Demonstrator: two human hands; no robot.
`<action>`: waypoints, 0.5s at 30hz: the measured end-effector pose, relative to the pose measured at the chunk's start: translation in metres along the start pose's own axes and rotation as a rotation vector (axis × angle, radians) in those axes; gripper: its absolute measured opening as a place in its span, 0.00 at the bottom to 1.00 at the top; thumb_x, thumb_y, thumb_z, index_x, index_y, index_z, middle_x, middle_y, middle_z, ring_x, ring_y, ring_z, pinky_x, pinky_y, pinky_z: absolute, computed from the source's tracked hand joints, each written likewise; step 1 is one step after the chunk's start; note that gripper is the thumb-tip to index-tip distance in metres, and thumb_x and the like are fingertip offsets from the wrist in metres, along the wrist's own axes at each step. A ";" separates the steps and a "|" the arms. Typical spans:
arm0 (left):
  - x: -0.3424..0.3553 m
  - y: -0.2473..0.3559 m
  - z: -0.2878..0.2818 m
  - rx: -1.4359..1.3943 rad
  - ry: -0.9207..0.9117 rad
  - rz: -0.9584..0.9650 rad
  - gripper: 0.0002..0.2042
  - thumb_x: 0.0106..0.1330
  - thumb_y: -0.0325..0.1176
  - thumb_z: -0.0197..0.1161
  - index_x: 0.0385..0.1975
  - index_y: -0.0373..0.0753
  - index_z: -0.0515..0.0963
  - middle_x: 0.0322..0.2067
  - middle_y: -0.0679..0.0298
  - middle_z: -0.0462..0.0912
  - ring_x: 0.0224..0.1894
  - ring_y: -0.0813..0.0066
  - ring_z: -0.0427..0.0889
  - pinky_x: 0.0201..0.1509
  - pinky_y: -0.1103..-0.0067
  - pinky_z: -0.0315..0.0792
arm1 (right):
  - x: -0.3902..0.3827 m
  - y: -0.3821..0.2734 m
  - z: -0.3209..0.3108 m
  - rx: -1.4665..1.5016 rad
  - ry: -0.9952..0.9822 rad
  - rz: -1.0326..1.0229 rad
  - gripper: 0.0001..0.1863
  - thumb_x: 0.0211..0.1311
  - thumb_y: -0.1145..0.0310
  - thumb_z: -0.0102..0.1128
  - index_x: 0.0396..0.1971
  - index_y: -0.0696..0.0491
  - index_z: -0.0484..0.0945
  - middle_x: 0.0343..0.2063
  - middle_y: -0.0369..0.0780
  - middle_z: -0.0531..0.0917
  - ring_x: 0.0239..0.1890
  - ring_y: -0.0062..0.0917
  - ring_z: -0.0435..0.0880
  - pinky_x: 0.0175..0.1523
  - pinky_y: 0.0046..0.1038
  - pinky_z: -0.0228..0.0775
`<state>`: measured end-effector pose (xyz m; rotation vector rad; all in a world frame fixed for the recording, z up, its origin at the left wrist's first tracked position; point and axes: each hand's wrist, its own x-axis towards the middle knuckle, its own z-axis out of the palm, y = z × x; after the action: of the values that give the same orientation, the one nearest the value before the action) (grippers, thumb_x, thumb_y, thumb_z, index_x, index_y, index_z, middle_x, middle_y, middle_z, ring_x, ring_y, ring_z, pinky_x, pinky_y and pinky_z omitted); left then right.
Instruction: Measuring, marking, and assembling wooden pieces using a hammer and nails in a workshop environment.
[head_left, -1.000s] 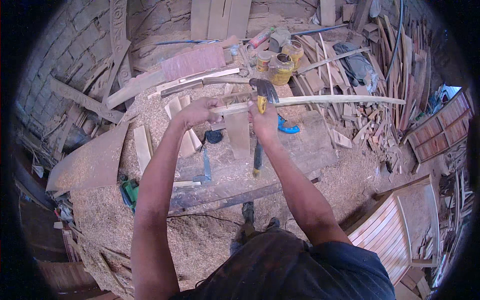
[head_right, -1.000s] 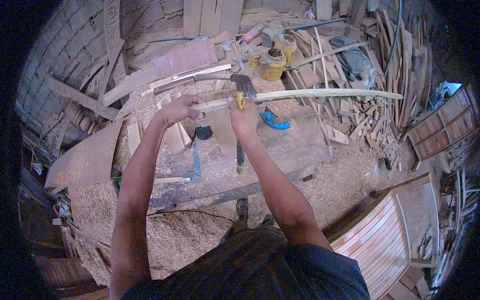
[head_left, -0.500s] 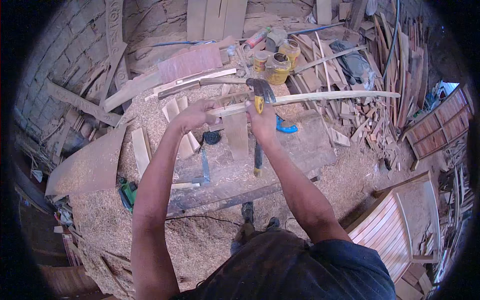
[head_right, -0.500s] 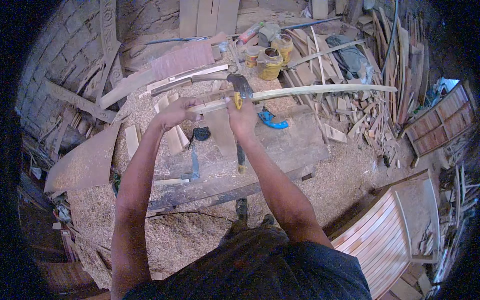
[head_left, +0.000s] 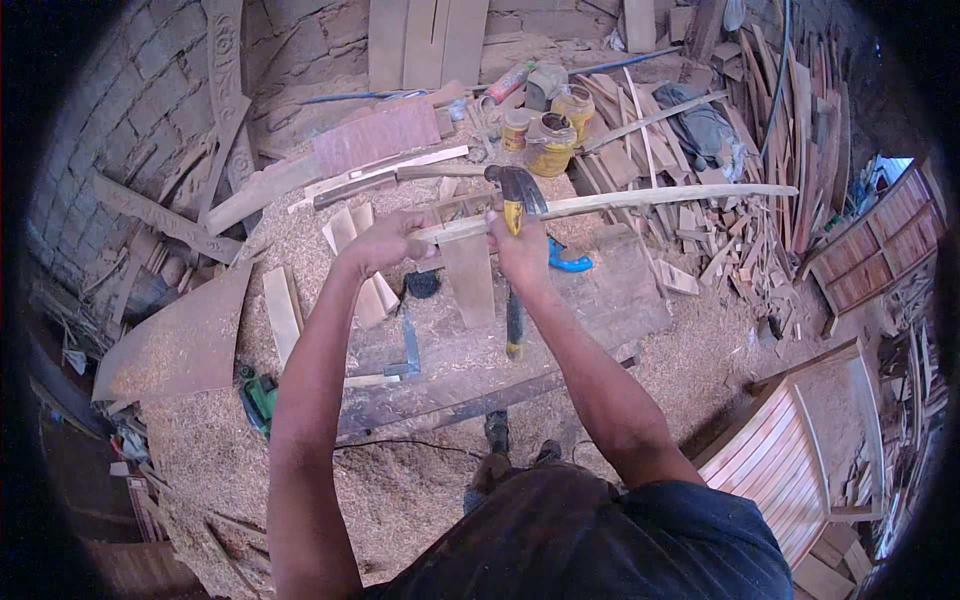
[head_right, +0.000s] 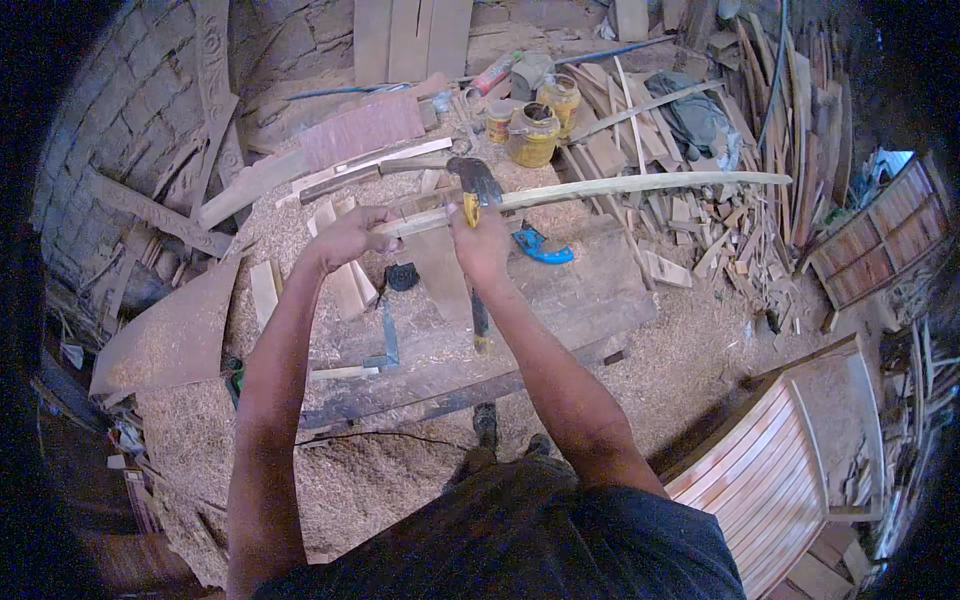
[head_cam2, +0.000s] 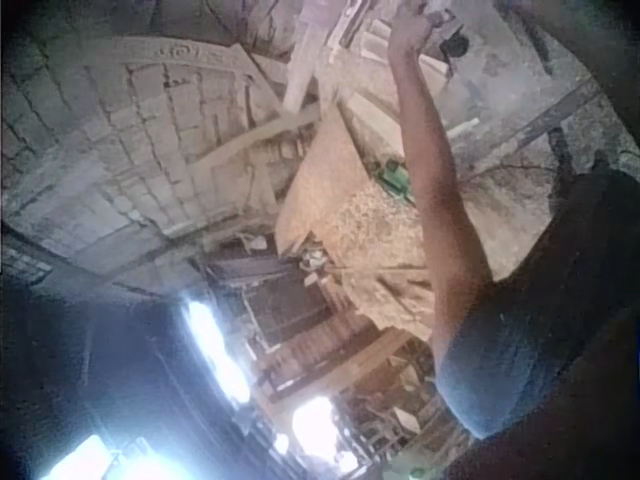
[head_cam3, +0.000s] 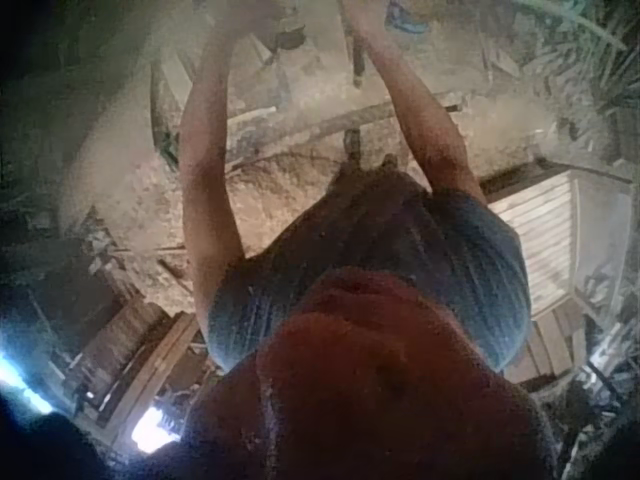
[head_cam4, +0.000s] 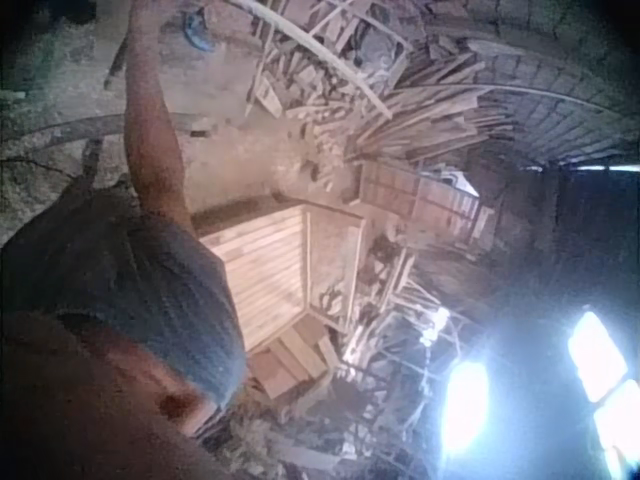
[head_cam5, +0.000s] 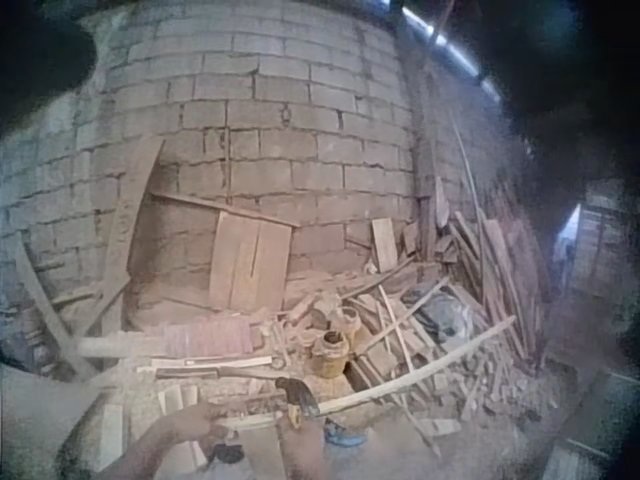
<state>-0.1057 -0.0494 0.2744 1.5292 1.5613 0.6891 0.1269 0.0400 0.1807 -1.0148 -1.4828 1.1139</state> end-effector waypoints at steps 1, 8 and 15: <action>0.000 0.000 0.001 0.001 0.004 0.022 0.18 0.65 0.33 0.79 0.52 0.34 0.87 0.45 0.65 0.90 0.49 0.74 0.85 0.60 0.74 0.75 | 0.000 -0.001 0.000 0.013 -0.009 0.004 0.16 0.78 0.61 0.69 0.49 0.61 0.86 0.33 0.37 0.87 0.32 0.19 0.86 0.39 0.26 0.83; -0.004 -0.004 0.013 0.108 0.124 0.080 0.16 0.68 0.32 0.75 0.51 0.30 0.87 0.46 0.63 0.90 0.50 0.75 0.84 0.60 0.72 0.76 | 0.002 0.002 -0.001 0.003 0.026 -0.004 0.16 0.76 0.60 0.71 0.48 0.60 0.86 0.34 0.37 0.88 0.30 0.19 0.87 0.39 0.25 0.84; -0.001 -0.016 0.012 0.134 0.115 0.084 0.18 0.69 0.31 0.74 0.55 0.30 0.86 0.47 0.60 0.90 0.52 0.71 0.85 0.64 0.71 0.75 | 0.002 0.004 -0.003 0.141 -0.028 0.043 0.18 0.76 0.61 0.72 0.51 0.60 0.85 0.33 0.36 0.87 0.29 0.18 0.87 0.36 0.24 0.83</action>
<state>-0.1045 -0.0540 0.2548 1.6880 1.6643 0.7439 0.1293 0.0431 0.1779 -0.9402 -1.3897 1.2493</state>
